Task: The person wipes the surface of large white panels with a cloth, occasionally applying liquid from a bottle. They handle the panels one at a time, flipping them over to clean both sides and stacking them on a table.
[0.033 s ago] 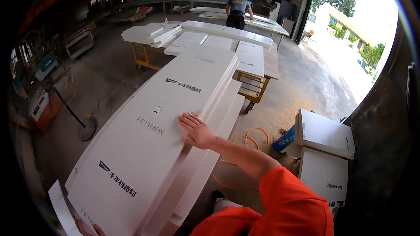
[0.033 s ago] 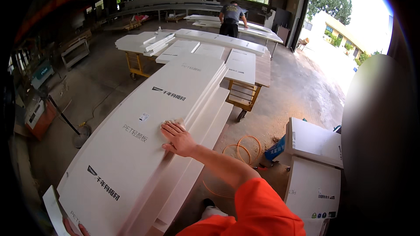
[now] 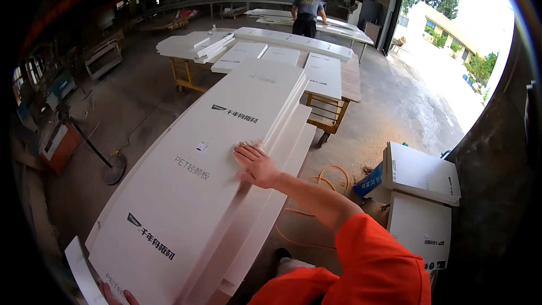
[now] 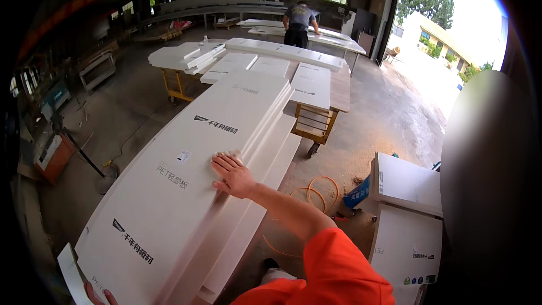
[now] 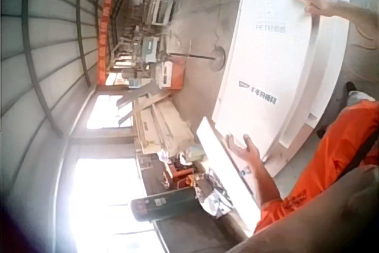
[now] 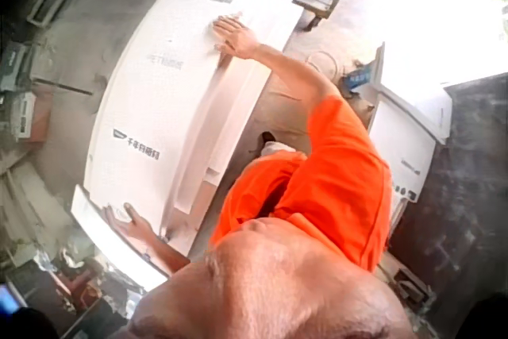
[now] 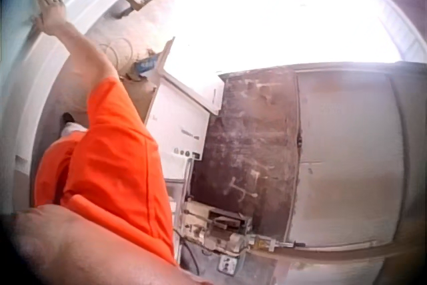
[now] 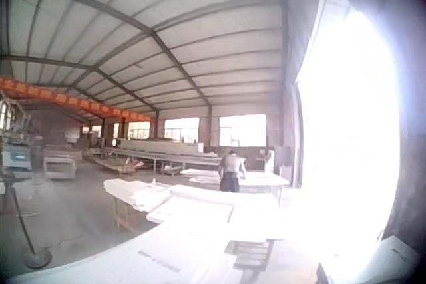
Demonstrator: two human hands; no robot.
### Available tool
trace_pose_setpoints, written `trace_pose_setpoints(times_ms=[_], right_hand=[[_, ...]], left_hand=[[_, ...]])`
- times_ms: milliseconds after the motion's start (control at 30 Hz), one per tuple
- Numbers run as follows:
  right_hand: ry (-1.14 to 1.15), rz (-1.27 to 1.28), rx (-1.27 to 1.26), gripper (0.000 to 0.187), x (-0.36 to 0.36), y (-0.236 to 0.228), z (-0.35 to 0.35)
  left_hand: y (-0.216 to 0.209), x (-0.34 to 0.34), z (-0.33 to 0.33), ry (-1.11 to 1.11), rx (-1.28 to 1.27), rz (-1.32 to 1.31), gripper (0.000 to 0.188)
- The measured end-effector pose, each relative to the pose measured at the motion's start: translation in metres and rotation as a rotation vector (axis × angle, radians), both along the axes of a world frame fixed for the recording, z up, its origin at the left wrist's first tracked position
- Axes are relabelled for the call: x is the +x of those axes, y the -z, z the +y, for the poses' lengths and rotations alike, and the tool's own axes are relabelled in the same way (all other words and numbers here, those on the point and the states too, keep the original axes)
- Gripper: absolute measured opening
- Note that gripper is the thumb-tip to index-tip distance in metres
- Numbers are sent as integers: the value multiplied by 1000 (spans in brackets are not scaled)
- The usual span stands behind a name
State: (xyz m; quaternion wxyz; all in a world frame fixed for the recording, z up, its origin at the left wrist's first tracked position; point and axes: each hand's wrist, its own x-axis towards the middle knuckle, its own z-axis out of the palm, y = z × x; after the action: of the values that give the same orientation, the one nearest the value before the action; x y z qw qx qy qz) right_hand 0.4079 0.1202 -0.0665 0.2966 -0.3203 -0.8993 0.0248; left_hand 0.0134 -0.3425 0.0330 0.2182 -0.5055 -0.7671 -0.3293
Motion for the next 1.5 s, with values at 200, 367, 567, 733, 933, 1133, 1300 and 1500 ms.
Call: trace_pose_setpoints(times_ms=[200,367,567,733,933,1133,1300,1500], right_hand=[[247,-24,-130,84,25,3,77],[-259,36,-71,91,-13,-4,-40],[-292,25,-48,83,29,-8,42],[-115,8,-68,78,100,-9,170],[121,-7,-123,72,219,-7,389],[411,21,-367,79,286,-20,535],[218,-319,-258,94,243,-27,468],[113,-438,-180,93,132,-45,614]], left_hand=[[9,25,93,146,-261,-147,54],[12,29,210,273,-391,-278,55],[48,47,424,349,-416,-321,56],[69,33,529,225,-440,-288,56],[83,37,562,2,-452,-211,55],[85,35,566,60,-441,-267,57],[80,52,565,-40,-464,-220,53],[70,58,571,-96,-534,-152,58]])
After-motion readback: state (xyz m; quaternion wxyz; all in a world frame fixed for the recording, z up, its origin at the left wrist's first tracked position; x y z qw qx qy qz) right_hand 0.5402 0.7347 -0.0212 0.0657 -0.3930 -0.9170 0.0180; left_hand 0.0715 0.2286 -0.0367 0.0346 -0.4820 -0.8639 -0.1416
